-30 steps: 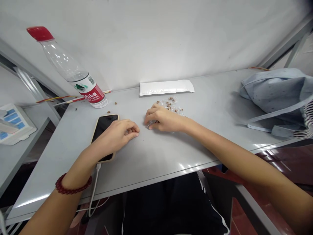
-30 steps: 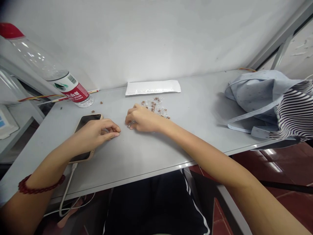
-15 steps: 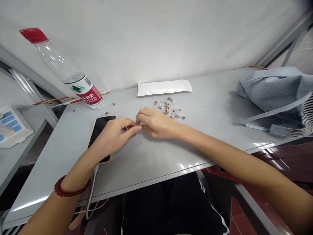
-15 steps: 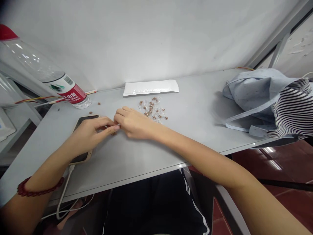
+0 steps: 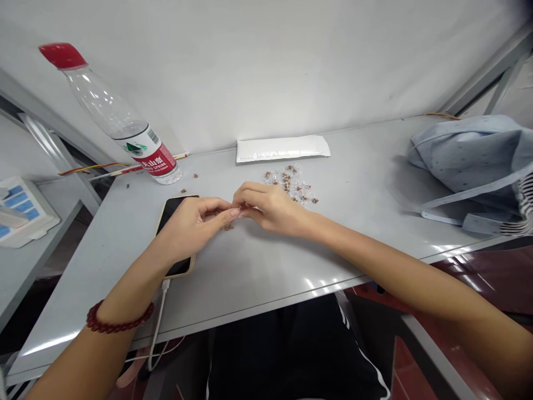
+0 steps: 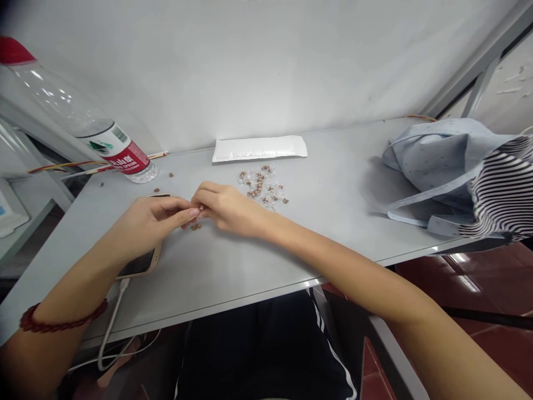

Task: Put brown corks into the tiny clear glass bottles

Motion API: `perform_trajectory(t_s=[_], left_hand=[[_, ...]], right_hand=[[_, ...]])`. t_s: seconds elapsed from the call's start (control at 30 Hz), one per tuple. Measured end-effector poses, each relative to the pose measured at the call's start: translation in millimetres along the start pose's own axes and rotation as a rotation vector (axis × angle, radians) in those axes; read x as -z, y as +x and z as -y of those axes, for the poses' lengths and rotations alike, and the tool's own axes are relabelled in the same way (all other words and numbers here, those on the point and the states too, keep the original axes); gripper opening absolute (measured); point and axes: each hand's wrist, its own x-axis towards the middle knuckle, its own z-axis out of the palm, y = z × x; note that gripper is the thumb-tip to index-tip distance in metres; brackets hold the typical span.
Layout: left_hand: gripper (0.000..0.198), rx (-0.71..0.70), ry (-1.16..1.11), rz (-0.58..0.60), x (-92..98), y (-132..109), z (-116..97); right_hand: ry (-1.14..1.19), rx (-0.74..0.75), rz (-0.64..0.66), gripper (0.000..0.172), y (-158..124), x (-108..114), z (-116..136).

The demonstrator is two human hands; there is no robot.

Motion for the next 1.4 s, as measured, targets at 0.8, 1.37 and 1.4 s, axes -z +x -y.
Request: perform_trajectory(t_s=[0.8, 1.37, 1.4], left_hand=[[0.034, 0.062, -0.107, -0.002, 4.1, -2, -6], [0.028, -0.053, 0.239, 0.186, 0.5, -1, 11], [0.026, -0.062, 0.235, 0.203, -0.2, -1, 12]], right_hand=[[0.752, -0.453, 0.063, 0.009, 3, 9, 6], [-0.235, -0.424, 0.035, 0.015, 3, 33, -24], [-0.239, -0.439, 0.044, 0.016, 3, 33, -25]])
